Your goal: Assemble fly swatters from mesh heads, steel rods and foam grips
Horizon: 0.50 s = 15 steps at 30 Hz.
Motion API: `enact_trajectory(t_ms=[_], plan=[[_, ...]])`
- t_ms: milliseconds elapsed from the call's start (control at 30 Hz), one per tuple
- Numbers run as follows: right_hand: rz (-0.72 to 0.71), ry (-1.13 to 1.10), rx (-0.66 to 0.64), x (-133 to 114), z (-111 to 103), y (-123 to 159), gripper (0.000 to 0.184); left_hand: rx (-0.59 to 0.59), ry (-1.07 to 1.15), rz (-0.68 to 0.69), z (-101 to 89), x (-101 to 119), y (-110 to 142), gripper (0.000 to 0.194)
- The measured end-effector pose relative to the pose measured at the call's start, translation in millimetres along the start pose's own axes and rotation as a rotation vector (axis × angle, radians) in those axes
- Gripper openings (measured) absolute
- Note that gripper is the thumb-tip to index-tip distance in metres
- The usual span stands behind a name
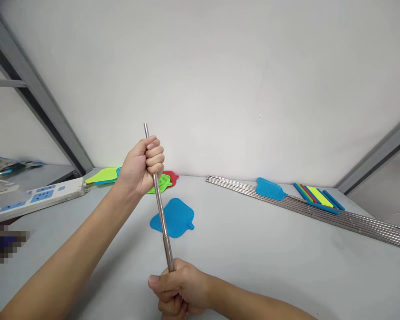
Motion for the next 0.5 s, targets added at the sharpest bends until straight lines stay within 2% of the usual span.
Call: enact_trajectory(t_ms=[233,500], plan=[[0.019,-0.018,-0.013,0,0,1,0.043,-0.027,0.007,-0.027,4.6,-9,0,0.028],[0.022,-0.028,0.006,2,0,1,0.044,-0.068,-0.017,-0.089,11.7,-30,1,0.027]])
Point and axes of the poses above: each hand's wrist, its own y-axis away from the middle knuckle, its own z-axis out of the palm, x = y × z, the point moved 7 cm from there along -y, towards the middle knuckle, and after that the axes turned 8 degrees about -z, right-handed, at the moved point
